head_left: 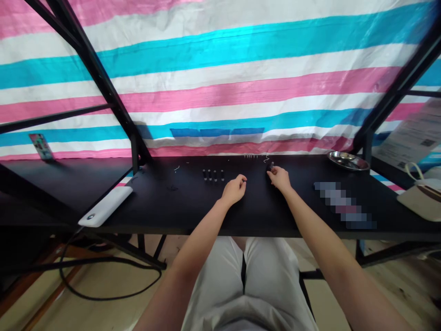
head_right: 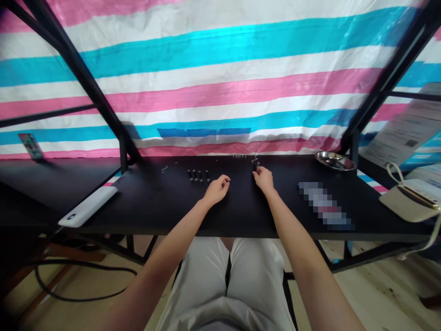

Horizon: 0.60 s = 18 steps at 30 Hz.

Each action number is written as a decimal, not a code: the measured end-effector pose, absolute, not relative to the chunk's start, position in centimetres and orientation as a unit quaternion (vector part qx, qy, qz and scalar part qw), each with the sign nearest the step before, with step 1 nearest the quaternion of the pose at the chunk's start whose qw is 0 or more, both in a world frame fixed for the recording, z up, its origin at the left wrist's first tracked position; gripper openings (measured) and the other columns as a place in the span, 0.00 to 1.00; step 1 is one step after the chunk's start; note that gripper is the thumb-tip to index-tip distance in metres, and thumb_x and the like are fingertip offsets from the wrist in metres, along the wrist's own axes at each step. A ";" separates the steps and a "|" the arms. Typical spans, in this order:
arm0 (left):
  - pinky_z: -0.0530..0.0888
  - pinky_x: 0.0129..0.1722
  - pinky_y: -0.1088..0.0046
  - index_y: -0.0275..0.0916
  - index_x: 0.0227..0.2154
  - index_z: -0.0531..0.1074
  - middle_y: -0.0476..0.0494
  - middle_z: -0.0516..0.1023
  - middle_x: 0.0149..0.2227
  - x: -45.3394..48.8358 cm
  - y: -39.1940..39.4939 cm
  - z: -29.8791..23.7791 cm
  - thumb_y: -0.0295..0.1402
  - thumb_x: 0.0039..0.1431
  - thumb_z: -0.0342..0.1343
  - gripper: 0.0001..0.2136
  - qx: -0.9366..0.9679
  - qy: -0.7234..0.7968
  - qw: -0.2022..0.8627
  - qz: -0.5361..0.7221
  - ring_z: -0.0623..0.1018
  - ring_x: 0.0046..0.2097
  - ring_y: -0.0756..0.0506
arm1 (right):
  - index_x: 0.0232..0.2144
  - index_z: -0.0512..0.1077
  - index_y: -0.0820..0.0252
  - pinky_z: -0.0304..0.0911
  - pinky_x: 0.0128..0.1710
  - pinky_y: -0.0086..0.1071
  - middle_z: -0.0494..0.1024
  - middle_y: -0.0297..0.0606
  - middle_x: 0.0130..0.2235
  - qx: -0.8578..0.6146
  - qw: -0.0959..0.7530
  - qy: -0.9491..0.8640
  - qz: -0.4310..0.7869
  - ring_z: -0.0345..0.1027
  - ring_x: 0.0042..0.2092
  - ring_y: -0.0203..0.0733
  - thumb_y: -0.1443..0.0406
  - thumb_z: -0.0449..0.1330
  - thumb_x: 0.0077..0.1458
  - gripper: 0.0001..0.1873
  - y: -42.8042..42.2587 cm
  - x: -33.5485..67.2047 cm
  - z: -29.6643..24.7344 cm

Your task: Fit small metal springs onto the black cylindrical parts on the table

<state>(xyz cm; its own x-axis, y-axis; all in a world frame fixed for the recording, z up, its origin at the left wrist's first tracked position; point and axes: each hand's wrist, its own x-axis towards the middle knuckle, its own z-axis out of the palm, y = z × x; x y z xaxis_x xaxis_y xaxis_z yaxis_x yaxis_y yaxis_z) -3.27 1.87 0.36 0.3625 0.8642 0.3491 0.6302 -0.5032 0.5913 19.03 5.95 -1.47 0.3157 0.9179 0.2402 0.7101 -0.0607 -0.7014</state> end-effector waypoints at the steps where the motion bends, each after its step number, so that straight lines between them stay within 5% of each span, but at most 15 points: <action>1: 0.64 0.31 0.76 0.41 0.40 0.66 0.51 0.72 0.26 -3.3 1.9 0.4 0.31 0.57 0.45 0.09 0.806 0.464 0.181 0.320 0.70 0.27 0.51 | 0.28 0.69 0.61 0.58 0.25 0.27 0.72 0.34 0.23 -0.715 0.381 -0.575 0.113 0.63 0.22 0.33 0.62 0.56 0.49 0.07 6.1 19.1 -1.6; 6: 0.63 0.30 0.76 0.41 0.40 0.66 0.51 0.72 0.27 -3.3 2.0 0.1 0.31 0.57 0.45 0.10 0.810 0.462 0.178 0.315 0.70 0.27 0.51 | 0.27 0.70 0.60 0.58 0.31 0.30 0.75 0.37 0.28 -0.719 0.367 -0.589 0.045 0.67 0.30 0.39 0.62 0.56 0.48 0.07 6.4 19.2 -2.0; 18: 0.63 0.29 0.76 0.41 0.40 0.67 0.51 0.72 0.26 -3.3 2.0 0.0 0.31 0.57 0.45 0.09 0.811 0.455 0.180 0.322 0.69 0.26 0.51 | 0.30 0.70 0.60 0.59 0.32 0.31 0.75 0.39 0.30 -0.726 0.352 -0.590 0.032 0.67 0.32 0.41 0.61 0.55 0.50 0.09 6.6 19.0 -2.2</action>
<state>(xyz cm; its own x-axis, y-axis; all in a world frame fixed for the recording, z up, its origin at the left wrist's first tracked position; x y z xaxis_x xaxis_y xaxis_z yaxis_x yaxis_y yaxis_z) -3.30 2.00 -0.01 0.3786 0.8533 0.3586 0.6217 -0.5214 0.5845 19.02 6.63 -2.18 0.3024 0.8791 0.3685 0.8337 -0.0566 -0.5492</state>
